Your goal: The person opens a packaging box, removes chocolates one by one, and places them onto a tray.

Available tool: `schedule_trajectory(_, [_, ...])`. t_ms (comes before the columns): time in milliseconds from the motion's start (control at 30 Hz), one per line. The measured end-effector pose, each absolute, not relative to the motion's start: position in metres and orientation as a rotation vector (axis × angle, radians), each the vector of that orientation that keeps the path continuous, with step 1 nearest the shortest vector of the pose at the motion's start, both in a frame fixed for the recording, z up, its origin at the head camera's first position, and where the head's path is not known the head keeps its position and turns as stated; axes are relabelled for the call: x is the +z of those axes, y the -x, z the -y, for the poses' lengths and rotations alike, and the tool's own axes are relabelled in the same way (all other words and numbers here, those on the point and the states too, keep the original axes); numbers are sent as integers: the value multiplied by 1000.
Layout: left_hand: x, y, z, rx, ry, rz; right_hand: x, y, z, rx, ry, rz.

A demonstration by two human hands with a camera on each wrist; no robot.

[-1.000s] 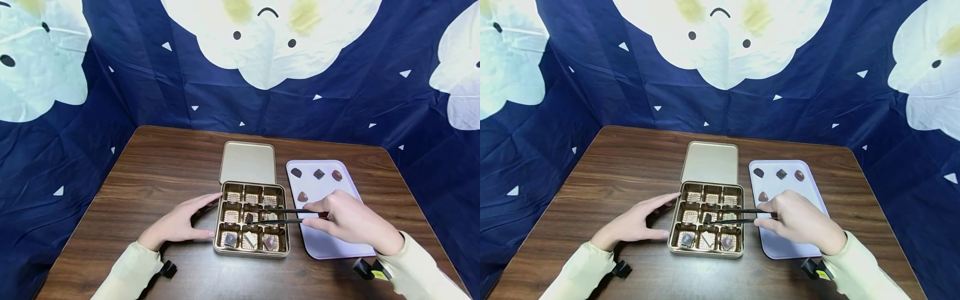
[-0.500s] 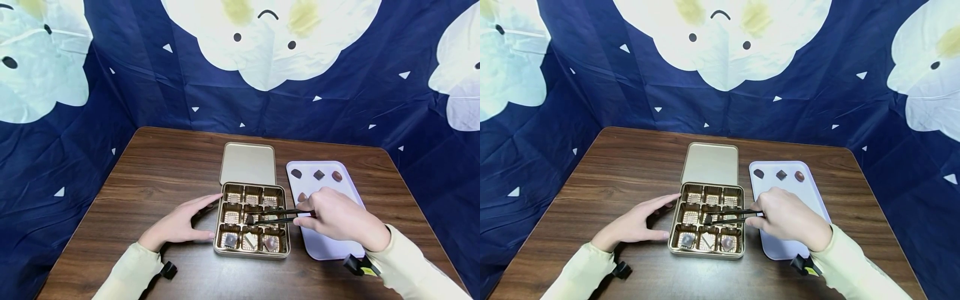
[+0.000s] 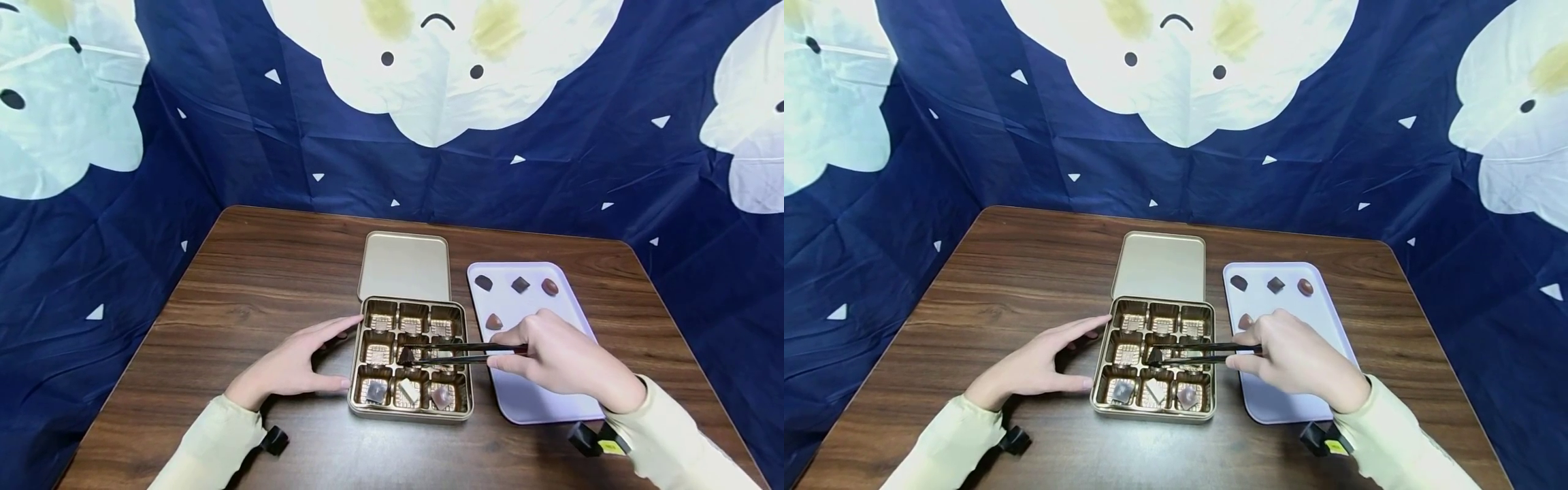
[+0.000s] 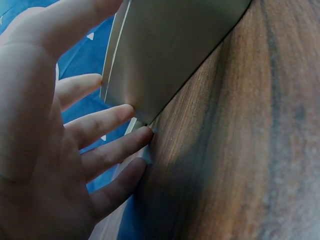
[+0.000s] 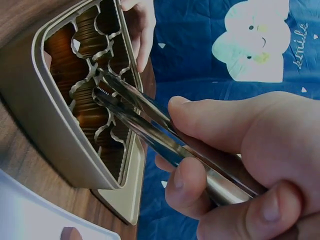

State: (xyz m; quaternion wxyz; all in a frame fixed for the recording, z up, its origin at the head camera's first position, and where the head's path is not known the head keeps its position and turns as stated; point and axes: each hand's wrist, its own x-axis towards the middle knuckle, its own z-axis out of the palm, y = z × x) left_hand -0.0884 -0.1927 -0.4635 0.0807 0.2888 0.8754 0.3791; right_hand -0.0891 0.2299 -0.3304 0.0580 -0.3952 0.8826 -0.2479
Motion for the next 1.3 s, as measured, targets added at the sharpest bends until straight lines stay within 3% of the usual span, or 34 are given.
schedule_trajectory(533, [-465, 88, 193, 1123, -861, -2627, -344, 83, -244, -885, 1110, -2689])
schedule_trajectory(1033, [-464, 88, 193, 1110, -858, -2635, -321, 78, -271, -921, 1184, -2850])
schedule_trajectory(1300, [-465, 88, 193, 1124, -869, -2629, -314, 70, -321, -826, 883, -3098])
